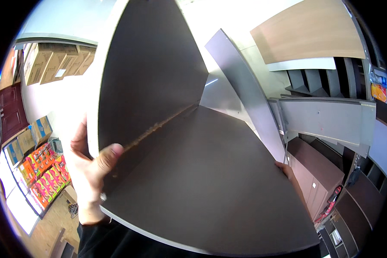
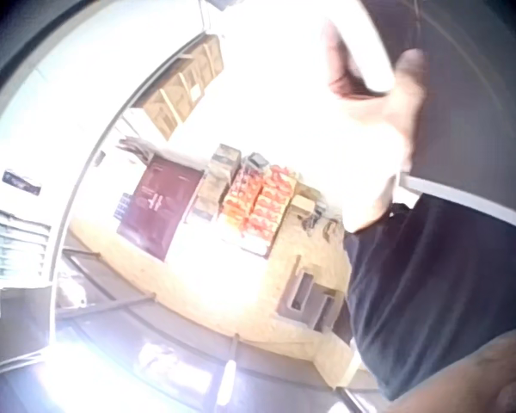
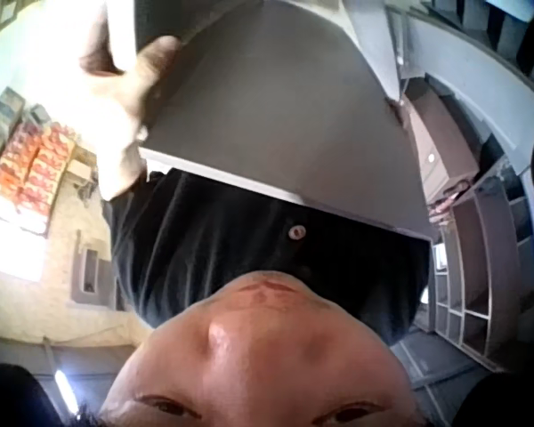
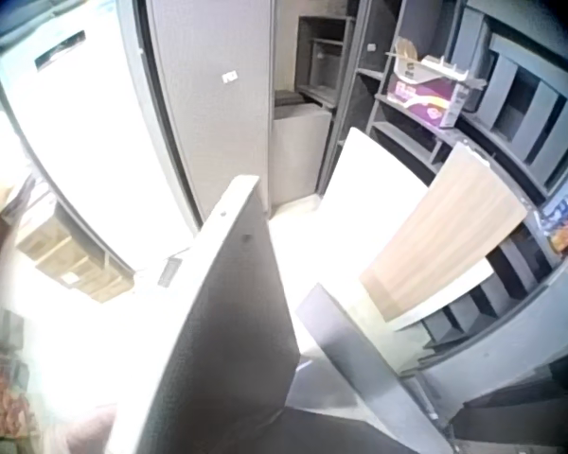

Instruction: The person assembles a gray cabinet by positioning panels, inserting dowels, and tightening screws with a screwdriver. They handle multiple panels and hardware, aligning parts and securing joints to form the cabinet structure.

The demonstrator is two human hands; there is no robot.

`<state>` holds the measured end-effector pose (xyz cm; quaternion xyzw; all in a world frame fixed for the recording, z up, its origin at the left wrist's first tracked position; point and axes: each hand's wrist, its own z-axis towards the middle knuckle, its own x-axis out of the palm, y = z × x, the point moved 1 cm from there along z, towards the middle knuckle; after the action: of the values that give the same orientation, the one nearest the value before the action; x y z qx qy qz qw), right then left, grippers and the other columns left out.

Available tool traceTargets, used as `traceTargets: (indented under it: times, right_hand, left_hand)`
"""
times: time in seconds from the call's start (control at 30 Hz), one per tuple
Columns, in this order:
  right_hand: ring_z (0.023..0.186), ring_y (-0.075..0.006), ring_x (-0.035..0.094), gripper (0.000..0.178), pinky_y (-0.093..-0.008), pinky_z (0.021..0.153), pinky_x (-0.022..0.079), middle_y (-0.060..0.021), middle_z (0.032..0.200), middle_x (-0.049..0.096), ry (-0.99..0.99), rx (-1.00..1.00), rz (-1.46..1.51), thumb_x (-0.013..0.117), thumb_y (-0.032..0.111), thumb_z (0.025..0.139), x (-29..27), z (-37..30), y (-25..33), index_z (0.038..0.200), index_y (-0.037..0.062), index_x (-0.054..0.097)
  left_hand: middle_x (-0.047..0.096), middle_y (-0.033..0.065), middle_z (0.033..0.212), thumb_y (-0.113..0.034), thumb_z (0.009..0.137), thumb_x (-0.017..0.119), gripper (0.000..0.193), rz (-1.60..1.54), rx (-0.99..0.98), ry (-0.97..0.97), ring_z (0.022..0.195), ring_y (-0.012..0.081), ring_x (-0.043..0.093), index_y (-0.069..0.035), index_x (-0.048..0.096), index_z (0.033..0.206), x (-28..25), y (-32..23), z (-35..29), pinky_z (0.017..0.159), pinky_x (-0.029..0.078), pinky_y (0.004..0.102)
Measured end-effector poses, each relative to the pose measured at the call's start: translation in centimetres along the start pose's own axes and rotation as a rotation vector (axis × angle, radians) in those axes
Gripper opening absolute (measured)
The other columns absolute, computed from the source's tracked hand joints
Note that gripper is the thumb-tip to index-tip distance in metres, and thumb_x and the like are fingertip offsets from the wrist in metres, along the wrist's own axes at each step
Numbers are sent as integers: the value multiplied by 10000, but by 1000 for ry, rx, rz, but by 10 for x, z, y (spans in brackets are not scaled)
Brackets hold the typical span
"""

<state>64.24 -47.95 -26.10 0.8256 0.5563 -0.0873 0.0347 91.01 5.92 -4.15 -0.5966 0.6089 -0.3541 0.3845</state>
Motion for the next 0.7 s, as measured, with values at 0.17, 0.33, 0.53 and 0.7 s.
traceTargets:
  times: [0.17,0.33,0.53,0.7]
  right_hand:
    - [970,-170,636,324,-306,895,507,-114,1081,646,-13,-783,-217,640,214,927,25,-65,-25,1197,38,601]
    - [1088,-168,587,415,-296,985,452,-132,1255,566,56,-742,-155,638,167,930,-12,-40,-10,1308,41,521]
    - [1021,-153,606,396,-278,978,447,-118,1167,598,37,-722,-212,630,175,927,-59,2,-10,1296,65,539]
    - [1008,-141,606,385,-261,944,459,-101,1127,601,55,-867,-347,629,175,925,-23,-63,4,1290,93,538]
  left_hand:
    - [522,-7,935,-56,750,829,729,-39,53,101,869,74,496,64,491,1384,27,7,-15,838,404,215]
    - [406,-36,882,-70,772,815,717,-12,93,152,788,52,407,59,488,1397,51,8,-23,742,353,188]
    - [375,-53,809,-143,852,756,687,-222,-51,95,705,40,380,48,439,1431,88,8,-42,632,335,196]
    - [440,-14,838,-158,837,762,729,204,196,293,724,53,431,71,410,1432,99,1,-34,633,370,200]
